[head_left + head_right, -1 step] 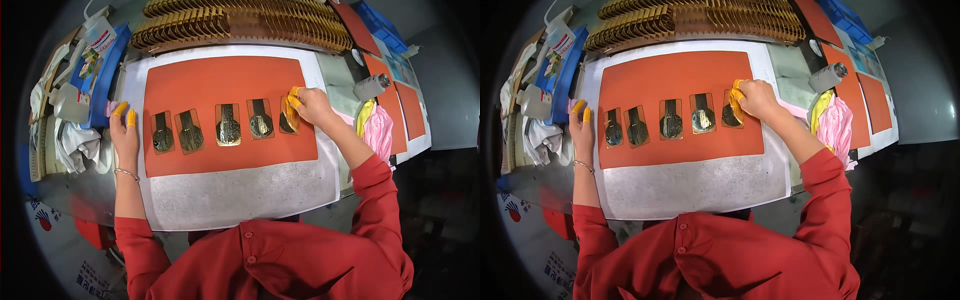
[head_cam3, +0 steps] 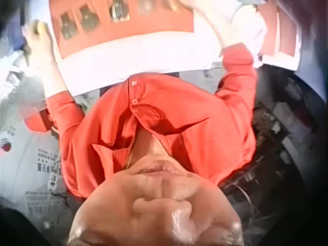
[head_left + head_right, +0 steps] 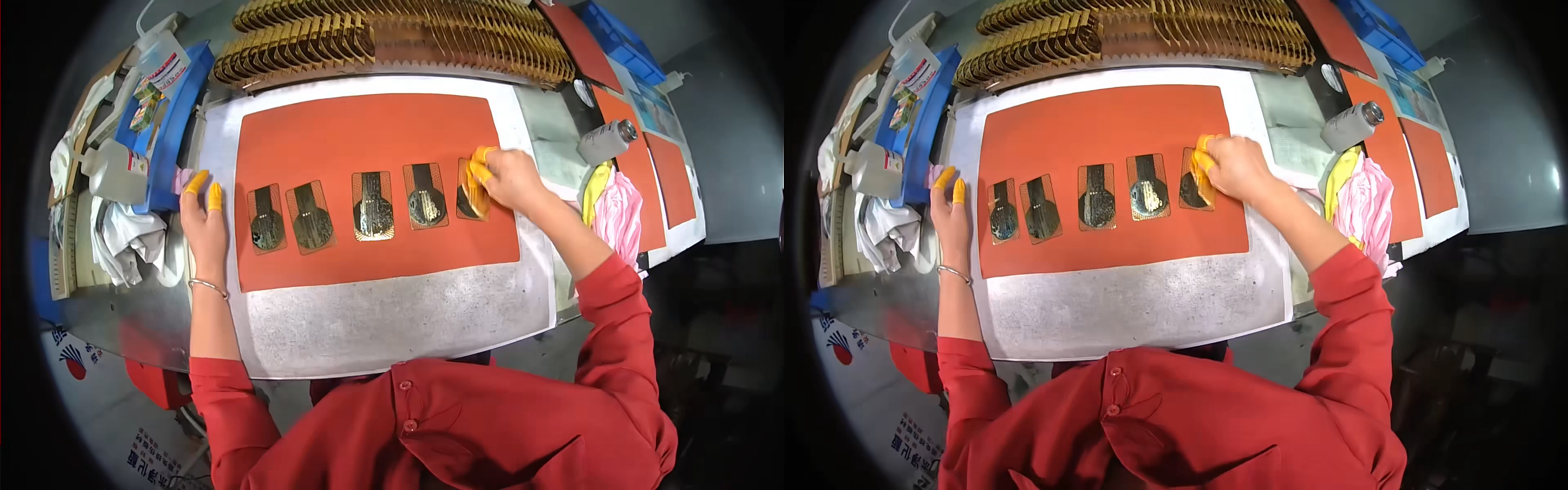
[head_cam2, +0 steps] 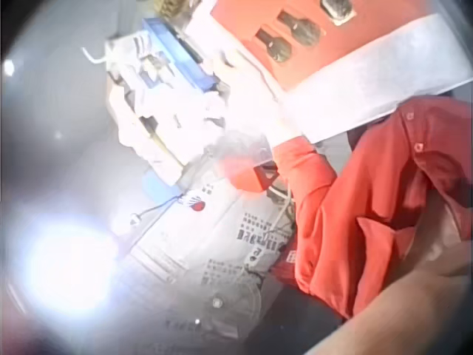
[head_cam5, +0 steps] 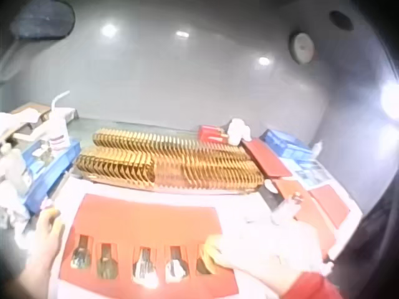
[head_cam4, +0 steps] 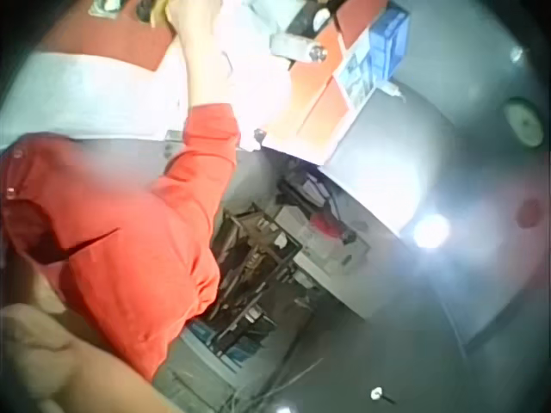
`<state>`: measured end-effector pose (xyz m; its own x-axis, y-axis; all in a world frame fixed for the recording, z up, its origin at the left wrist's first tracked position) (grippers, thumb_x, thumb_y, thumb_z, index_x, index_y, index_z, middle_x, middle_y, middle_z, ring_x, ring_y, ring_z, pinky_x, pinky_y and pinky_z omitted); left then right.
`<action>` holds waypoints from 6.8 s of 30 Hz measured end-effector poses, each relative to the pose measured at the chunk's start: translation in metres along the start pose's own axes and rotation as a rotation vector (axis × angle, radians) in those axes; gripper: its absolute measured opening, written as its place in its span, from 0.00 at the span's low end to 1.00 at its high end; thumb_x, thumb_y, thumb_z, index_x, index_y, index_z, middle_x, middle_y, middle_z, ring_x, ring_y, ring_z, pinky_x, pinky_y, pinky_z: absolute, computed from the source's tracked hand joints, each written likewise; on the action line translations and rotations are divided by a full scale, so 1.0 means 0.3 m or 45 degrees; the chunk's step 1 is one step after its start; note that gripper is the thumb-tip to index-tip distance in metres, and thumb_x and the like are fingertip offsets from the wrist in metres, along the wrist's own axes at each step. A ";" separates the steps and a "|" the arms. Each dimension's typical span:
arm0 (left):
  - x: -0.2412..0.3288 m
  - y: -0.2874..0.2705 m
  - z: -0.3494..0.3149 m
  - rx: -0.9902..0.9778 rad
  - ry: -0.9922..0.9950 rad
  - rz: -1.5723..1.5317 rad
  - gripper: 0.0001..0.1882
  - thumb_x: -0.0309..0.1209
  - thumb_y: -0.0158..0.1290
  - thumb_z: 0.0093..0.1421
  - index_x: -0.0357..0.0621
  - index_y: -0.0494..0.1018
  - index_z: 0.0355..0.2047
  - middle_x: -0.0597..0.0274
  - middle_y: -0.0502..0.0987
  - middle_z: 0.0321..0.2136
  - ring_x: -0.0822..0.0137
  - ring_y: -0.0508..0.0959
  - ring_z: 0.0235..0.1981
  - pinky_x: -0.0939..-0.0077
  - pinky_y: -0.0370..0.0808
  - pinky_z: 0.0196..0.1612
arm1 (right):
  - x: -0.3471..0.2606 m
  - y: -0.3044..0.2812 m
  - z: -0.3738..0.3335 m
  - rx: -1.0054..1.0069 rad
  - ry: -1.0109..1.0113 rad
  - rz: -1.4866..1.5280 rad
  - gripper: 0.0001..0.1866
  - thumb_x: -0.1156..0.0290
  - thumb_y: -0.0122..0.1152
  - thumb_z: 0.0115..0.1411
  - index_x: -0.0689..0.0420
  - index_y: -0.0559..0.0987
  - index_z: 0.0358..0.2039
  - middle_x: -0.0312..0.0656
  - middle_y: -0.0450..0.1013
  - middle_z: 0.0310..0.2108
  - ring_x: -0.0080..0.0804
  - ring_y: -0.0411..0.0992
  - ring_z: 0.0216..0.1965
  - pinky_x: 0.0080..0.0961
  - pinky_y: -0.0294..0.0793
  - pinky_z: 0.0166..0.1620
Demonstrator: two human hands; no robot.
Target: The person wipes four small dark decorative items arranged on a red mat using a yellow cloth and a pink cloth. They repeatedly rub each item, occasionally repositioning the mat and refilling the cloth with liquid from a squeeze bottle. The items remain on the mat throughout the process.
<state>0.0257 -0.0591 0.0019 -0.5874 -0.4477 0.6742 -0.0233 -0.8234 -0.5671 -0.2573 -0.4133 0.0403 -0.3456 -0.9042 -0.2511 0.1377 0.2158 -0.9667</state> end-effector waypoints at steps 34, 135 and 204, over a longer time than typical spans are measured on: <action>0.004 0.008 0.009 -0.008 -0.012 -0.017 0.15 0.27 0.51 0.57 0.36 0.70 0.45 0.51 0.72 0.43 0.58 0.71 0.45 0.71 0.66 0.50 | 0.036 0.002 0.016 0.119 -0.086 0.001 0.08 0.67 0.55 0.54 0.57 0.76 0.25 0.48 0.73 0.21 0.47 0.72 0.23 0.37 0.71 0.29; 0.060 -0.006 -0.006 -0.002 0.006 0.145 0.15 0.29 0.53 0.54 0.38 0.72 0.42 0.50 0.73 0.41 0.54 0.70 0.47 0.67 0.64 0.51 | -0.249 0.071 -0.078 0.049 -0.506 0.078 0.03 0.72 0.59 0.49 0.57 0.76 0.23 0.44 0.70 0.18 0.43 0.70 0.20 0.36 0.68 0.24; 0.048 0.010 -0.009 0.091 0.117 0.069 0.15 0.31 0.54 0.52 0.40 0.72 0.40 0.52 0.71 0.42 0.55 0.67 0.48 0.62 0.58 0.53 | -0.716 0.160 0.174 -0.211 -0.852 0.274 0.06 0.71 0.56 0.50 0.60 0.74 0.26 0.49 0.72 0.21 0.47 0.71 0.24 0.40 0.69 0.27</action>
<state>0.0149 -0.0671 0.0086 -0.6581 -0.4609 0.5954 0.0664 -0.8232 -0.5639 -0.1279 -0.2279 0.0504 0.3232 -0.8561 -0.4034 -0.0220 0.4193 -0.9076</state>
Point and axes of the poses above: each hand's wrist, its own z-axis towards the middle knuckle, its own y-axis out of the palm, x = y × z, the point moved 4 cm from there along z, towards the middle knuckle
